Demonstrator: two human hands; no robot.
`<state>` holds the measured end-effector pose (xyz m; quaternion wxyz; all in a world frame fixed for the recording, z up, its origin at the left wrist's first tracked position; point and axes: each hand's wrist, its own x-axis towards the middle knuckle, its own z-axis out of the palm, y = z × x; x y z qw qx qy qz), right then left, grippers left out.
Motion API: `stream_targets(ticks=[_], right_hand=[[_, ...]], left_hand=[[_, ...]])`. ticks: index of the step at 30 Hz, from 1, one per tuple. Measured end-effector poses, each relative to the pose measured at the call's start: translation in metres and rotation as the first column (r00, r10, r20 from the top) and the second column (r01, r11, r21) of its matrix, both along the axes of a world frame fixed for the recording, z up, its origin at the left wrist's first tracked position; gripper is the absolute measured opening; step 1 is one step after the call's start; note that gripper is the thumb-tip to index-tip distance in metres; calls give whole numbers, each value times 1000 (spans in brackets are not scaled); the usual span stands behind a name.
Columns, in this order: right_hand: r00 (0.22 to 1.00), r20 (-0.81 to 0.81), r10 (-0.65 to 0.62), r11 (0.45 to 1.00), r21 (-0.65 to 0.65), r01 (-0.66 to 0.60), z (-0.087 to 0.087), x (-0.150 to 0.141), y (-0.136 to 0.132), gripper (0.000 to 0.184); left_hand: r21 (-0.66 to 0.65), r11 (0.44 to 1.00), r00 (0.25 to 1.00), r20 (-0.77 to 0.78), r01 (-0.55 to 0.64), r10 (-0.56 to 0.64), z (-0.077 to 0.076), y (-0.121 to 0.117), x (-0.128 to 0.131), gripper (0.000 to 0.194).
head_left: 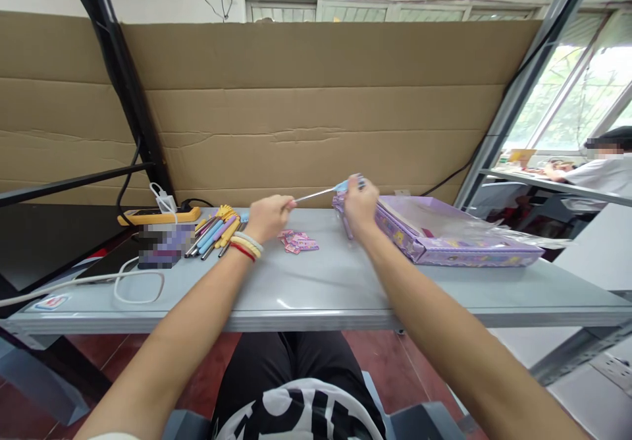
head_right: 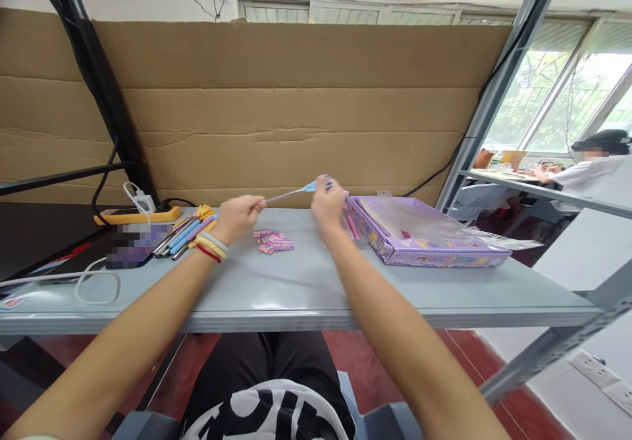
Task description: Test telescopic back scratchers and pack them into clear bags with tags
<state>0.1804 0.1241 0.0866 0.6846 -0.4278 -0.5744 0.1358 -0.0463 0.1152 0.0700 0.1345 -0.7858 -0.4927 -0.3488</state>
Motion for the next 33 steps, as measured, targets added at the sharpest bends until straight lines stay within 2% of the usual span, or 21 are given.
stream_targets(ticks=[1, 3, 5, 7, 10, 15, 21, 28, 33], right_hand=[[997, -7, -72, 997, 28, 72, -9, -24, -2, 44], [999, 8, -49, 999, 16, 48, -25, -56, -4, 42], [998, 66, 1, 1000, -19, 0, -37, -65, -4, 42], [988, 150, 38, 998, -49, -31, -44, -58, -4, 43], [955, 287, 73, 996, -68, -56, -47, -38, -5, 43], [912, 401, 90, 992, -117, -46, -50, -31, -5, 41], [906, 401, 132, 982, -179, -64, -56, -35, -2, 35], [914, 378, 146, 980, -179, -83, -53, -35, -4, 39], [904, 339, 261, 953, -239, -186, -54, -34, -3, 41]], left_hand=[[3, 1000, 1000, -21, -1, 1, -4, -5, 15, 37], [11, 999, 998, -47, -46, 46, -12, -12, 29, 41], [9, 996, 992, -95, -84, 85, -18, -14, 28, 41], [3, 996, 987, -140, -85, 85, -20, -12, 20, 39], [-15, 1000, 984, -175, -26, 23, -20, -8, 11, 37], [-55, 998, 991, -128, 24, -31, -19, -5, 11, 36], [-91, 996, 991, -129, 26, -38, -21, -4, 8, 33], [-105, 993, 985, -154, 60, -76, -22, -3, 8, 35], [-121, 991, 986, -150, 49, -68, -20, -5, 8, 34]])
